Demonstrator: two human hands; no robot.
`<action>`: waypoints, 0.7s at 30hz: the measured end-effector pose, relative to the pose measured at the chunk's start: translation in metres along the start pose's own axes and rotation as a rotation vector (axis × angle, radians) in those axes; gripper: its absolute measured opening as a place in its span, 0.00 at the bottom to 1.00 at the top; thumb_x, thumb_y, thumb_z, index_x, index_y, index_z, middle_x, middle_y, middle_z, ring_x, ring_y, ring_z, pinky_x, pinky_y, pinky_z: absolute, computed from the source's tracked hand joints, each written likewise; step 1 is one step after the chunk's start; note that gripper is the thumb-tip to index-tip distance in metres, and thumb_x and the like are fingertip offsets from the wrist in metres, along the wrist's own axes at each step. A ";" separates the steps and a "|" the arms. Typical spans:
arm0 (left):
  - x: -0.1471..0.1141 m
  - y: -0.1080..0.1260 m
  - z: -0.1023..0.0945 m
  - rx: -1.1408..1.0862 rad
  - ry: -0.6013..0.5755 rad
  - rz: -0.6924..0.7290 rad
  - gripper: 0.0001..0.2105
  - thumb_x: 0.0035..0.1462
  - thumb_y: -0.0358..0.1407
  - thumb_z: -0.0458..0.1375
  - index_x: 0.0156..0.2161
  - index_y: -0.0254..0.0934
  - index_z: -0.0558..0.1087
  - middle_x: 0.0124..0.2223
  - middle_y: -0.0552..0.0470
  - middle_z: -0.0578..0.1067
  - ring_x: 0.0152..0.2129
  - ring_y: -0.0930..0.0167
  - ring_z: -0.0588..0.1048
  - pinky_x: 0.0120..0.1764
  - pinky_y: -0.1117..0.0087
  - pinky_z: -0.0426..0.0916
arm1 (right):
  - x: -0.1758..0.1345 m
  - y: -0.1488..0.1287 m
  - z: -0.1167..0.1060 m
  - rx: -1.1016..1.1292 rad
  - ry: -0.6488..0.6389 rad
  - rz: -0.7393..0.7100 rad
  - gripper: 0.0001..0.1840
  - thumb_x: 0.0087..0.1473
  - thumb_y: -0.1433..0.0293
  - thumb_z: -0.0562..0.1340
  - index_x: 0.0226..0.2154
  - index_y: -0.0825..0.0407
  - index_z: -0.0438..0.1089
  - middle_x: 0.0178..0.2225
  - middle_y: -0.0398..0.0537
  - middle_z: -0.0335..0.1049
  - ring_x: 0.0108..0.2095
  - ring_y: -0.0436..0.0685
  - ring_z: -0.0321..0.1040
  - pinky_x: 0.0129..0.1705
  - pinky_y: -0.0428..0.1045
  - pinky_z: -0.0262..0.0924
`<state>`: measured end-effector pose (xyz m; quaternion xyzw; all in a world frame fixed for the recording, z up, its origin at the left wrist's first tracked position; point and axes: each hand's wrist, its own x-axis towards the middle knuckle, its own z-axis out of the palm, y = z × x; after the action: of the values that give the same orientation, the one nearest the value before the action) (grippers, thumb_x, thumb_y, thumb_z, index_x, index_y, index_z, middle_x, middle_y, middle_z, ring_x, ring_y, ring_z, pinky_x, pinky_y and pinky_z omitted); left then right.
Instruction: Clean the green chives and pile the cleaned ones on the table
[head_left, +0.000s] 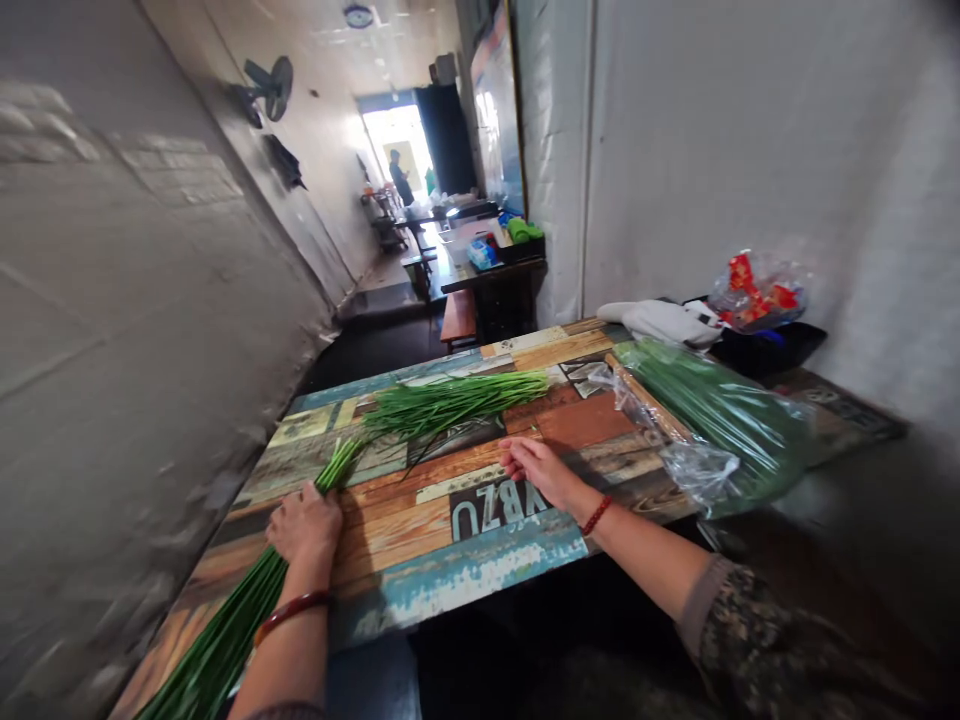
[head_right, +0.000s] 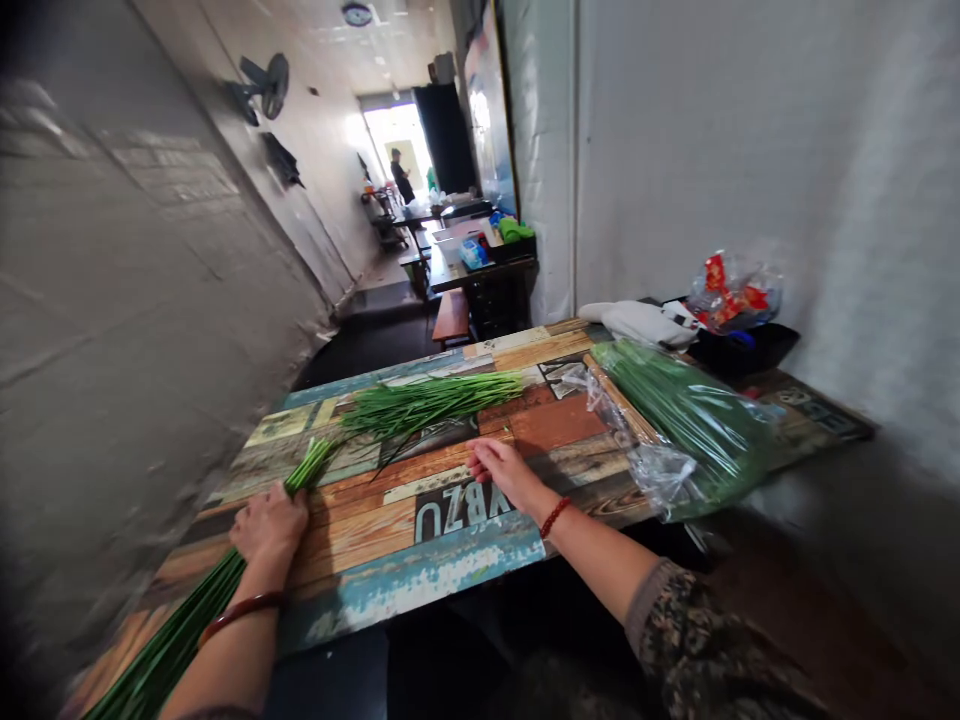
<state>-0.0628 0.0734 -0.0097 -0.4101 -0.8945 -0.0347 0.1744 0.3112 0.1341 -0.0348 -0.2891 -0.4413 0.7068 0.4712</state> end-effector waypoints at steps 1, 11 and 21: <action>0.002 0.005 -0.002 -0.005 0.034 0.002 0.20 0.59 0.45 0.50 0.48 0.31 0.69 0.46 0.34 0.73 0.43 0.52 0.71 0.41 0.55 0.64 | 0.002 0.001 0.000 -0.020 -0.005 -0.004 0.18 0.52 0.57 0.65 0.40 0.52 0.73 0.29 0.45 0.72 0.28 0.49 0.68 0.29 0.44 0.62; -0.033 0.165 -0.033 -0.511 0.143 0.579 0.21 0.59 0.39 0.52 0.56 0.34 0.66 0.52 0.39 0.72 0.50 0.59 0.69 0.52 0.57 0.62 | 0.054 -0.005 -0.022 -0.707 0.037 -0.336 0.06 0.51 0.69 0.63 0.33 0.48 0.75 0.29 0.43 0.74 0.32 0.53 0.68 0.36 0.48 0.61; -0.060 0.247 -0.029 -0.961 0.080 0.713 0.14 0.61 0.34 0.50 0.51 0.38 0.69 0.44 0.46 0.75 0.44 0.65 0.71 0.50 0.59 0.67 | 0.076 -0.021 -0.046 -1.062 0.184 -0.610 0.09 0.59 0.68 0.57 0.37 0.47 0.74 0.36 0.48 0.73 0.38 0.55 0.68 0.43 0.50 0.60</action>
<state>0.1660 0.1872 -0.0231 -0.7163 -0.5786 -0.3902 0.0036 0.3280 0.2239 -0.0355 -0.4048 -0.7533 0.1963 0.4797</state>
